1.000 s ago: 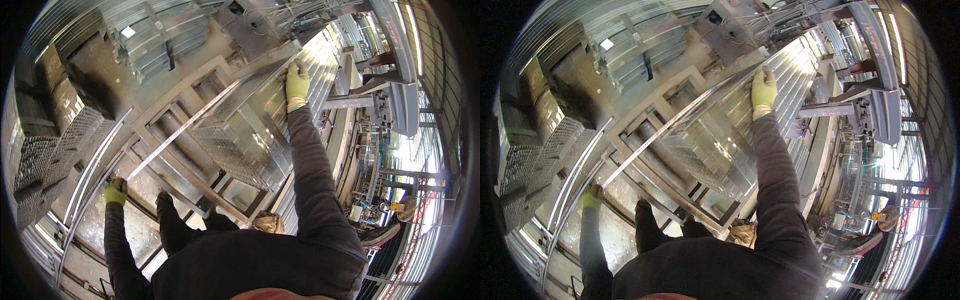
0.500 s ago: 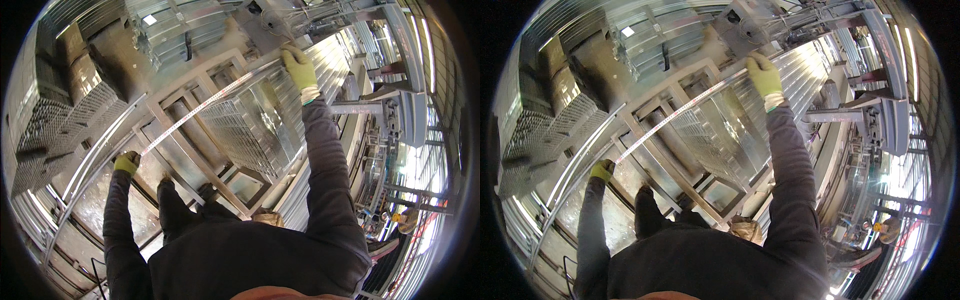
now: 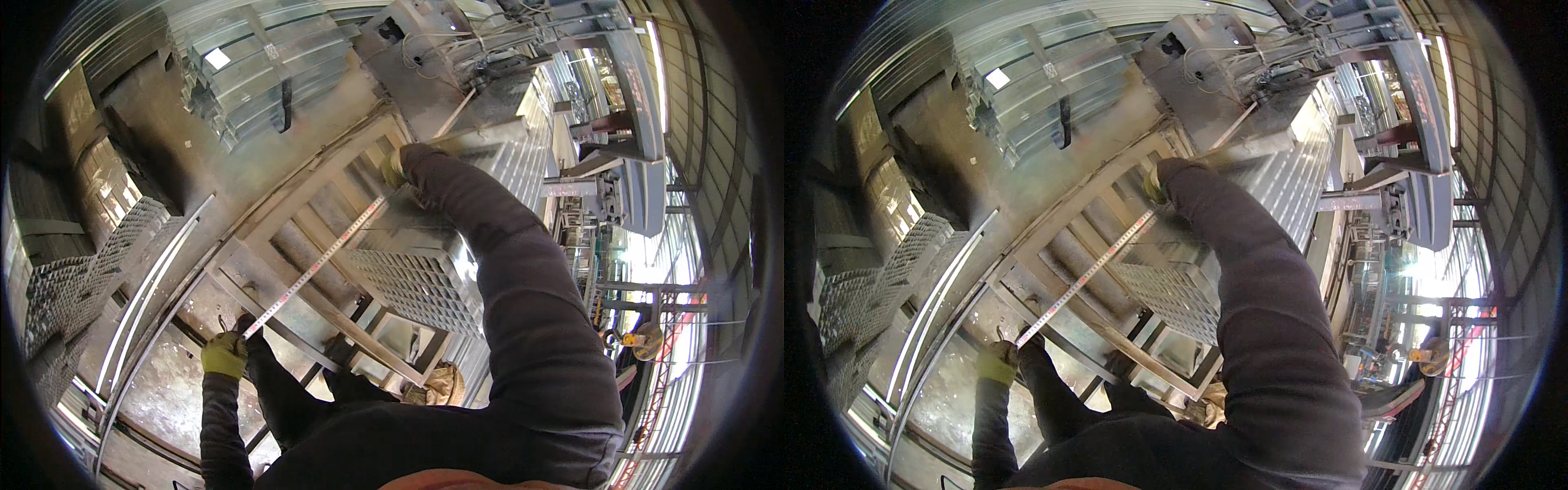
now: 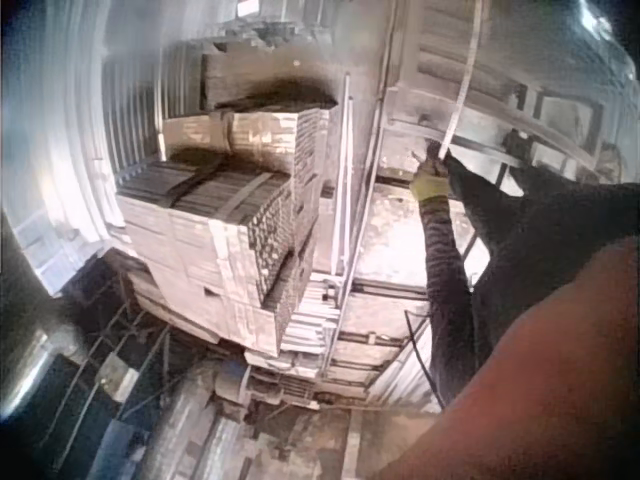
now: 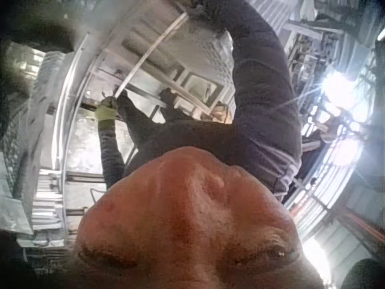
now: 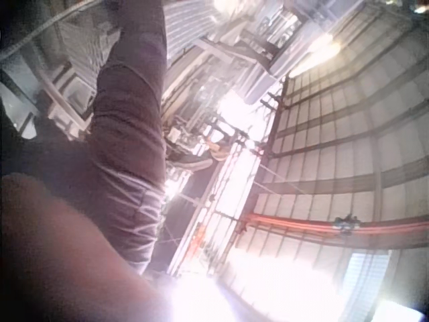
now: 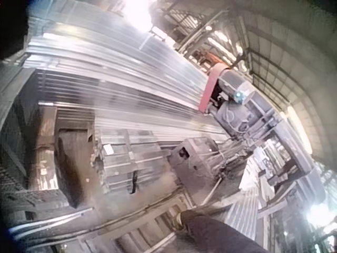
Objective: The person repeatedly measures a large corrugated metal sheet with a tape measure, repositioning it multiple times on a metal frame. They also briefly operate a nearby control panel with buttons.
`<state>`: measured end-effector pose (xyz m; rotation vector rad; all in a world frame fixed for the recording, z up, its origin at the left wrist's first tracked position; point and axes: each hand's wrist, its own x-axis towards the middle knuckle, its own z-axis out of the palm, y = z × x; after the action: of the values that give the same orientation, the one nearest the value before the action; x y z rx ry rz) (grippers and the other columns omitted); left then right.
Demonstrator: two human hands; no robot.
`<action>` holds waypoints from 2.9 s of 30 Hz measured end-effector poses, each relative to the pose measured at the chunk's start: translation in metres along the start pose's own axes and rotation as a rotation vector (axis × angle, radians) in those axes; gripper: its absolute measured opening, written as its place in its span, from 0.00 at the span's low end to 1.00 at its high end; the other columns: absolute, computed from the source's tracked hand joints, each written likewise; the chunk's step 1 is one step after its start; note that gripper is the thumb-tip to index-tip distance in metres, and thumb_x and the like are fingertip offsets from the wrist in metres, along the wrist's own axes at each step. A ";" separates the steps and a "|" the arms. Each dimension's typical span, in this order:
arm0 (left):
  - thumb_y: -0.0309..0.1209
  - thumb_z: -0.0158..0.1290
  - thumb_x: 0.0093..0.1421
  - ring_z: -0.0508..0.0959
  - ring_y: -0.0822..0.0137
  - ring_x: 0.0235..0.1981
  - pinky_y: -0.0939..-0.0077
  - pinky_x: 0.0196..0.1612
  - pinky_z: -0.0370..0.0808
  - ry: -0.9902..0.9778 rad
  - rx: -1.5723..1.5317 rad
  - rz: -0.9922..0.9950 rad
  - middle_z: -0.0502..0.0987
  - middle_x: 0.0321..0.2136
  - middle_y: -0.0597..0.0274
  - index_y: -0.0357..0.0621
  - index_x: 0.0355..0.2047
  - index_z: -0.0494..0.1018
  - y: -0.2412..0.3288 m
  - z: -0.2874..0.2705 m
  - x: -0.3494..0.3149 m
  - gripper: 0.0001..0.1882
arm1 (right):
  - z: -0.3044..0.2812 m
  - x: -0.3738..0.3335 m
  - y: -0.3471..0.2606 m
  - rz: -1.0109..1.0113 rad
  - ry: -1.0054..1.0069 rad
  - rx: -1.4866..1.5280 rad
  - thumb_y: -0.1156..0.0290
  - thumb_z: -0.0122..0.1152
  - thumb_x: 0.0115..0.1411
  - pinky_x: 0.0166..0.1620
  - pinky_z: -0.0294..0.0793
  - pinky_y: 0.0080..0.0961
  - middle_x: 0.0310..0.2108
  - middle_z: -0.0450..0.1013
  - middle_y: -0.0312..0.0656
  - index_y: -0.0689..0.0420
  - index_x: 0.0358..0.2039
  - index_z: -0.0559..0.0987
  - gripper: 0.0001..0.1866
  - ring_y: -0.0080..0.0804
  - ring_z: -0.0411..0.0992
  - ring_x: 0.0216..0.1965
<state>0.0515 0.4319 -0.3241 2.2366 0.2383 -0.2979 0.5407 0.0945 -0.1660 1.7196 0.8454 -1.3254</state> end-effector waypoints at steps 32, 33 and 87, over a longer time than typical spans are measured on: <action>0.36 0.59 0.57 0.81 0.46 0.27 0.50 0.32 0.77 -0.102 0.161 0.001 0.80 0.25 0.52 0.50 0.28 0.79 -0.021 -0.065 0.004 0.05 | 0.034 0.056 -0.024 0.015 0.023 0.099 0.60 0.64 0.56 0.50 0.78 0.45 0.48 0.81 0.46 0.52 0.46 0.86 0.19 0.49 0.79 0.50; 0.36 0.58 0.58 0.81 0.46 0.28 0.49 0.34 0.77 -0.125 0.149 -0.010 0.80 0.26 0.53 0.51 0.29 0.78 -0.013 -0.062 0.009 0.05 | 0.040 0.056 -0.014 0.047 0.030 0.112 0.60 0.64 0.56 0.50 0.78 0.45 0.48 0.81 0.46 0.52 0.46 0.86 0.19 0.49 0.79 0.50; 0.45 0.51 0.66 0.83 0.47 0.42 0.59 0.46 0.79 -0.444 0.201 -0.154 0.84 0.37 0.50 0.48 0.45 0.81 0.113 0.014 0.089 0.17 | 0.233 -0.205 -0.085 0.602 1.645 0.920 0.71 0.55 0.69 0.54 0.74 0.34 0.47 0.80 0.52 0.64 0.50 0.80 0.14 0.45 0.78 0.49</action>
<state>0.1653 0.3564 -0.2757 2.2810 0.1448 -0.9217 0.3161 -0.0804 -0.0162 3.3794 0.2844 0.5379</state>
